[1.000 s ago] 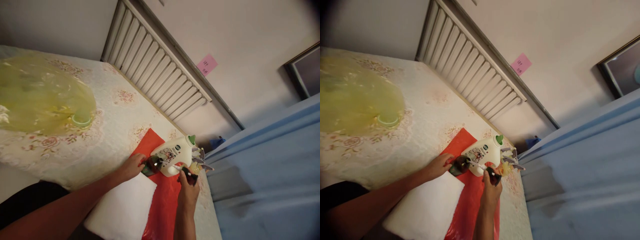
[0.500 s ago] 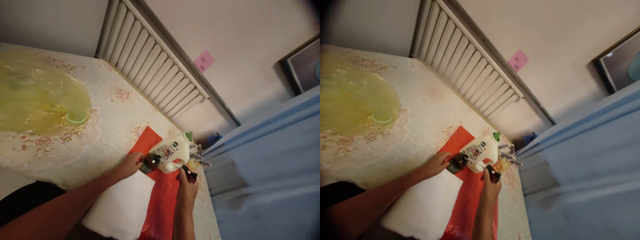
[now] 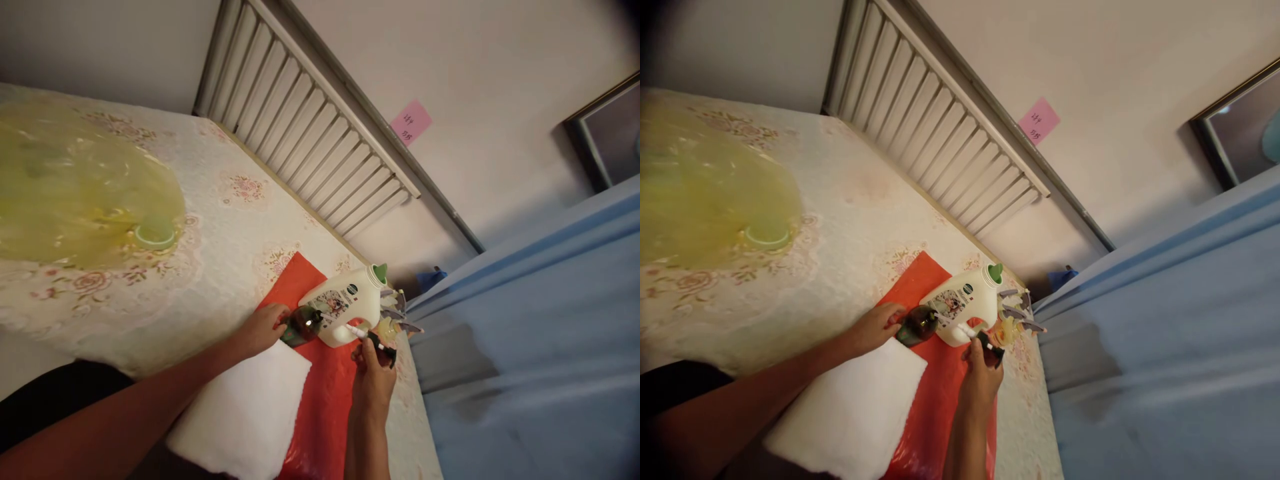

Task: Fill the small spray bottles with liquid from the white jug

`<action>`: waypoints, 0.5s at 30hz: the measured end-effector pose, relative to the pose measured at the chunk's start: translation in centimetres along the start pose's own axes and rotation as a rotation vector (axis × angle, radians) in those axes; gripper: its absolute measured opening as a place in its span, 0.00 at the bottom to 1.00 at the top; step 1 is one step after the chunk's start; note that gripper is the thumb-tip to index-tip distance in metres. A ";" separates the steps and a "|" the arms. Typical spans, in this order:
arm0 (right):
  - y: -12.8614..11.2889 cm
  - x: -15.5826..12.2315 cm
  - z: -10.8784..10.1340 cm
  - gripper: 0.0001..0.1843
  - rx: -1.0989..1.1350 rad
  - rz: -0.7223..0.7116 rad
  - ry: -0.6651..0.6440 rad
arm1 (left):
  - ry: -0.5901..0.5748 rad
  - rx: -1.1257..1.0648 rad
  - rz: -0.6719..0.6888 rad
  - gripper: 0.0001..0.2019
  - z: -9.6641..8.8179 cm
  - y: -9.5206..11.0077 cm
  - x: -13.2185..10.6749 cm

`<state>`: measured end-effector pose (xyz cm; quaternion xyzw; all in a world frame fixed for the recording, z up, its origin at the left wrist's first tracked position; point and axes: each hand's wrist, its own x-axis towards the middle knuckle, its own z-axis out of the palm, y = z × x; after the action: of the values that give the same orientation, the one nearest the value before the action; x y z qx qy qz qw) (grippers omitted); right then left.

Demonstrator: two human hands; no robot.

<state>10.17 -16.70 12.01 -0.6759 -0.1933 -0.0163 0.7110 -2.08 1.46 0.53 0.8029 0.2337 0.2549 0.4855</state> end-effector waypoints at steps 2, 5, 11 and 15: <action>0.1 0.0 0.0 0.23 -0.050 -0.010 -0.026 | -0.005 0.000 -0.001 0.14 0.0 0.0 0.0; 0.3 0.0 0.0 0.23 0.012 -0.010 -0.032 | -0.011 0.010 0.004 0.14 0.0 0.1 -0.1; 0.7 0.0 0.0 0.23 0.031 0.061 0.009 | -0.007 -0.007 0.009 0.14 0.0 -0.1 -0.1; 0.6 0.0 -0.1 0.26 0.161 0.112 -0.013 | -0.002 -0.015 0.019 0.14 0.2 -0.3 0.0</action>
<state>10.38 -16.75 11.47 -0.6264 -0.1605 0.0432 0.7616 -2.00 1.46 0.21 0.8017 0.2237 0.2602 0.4893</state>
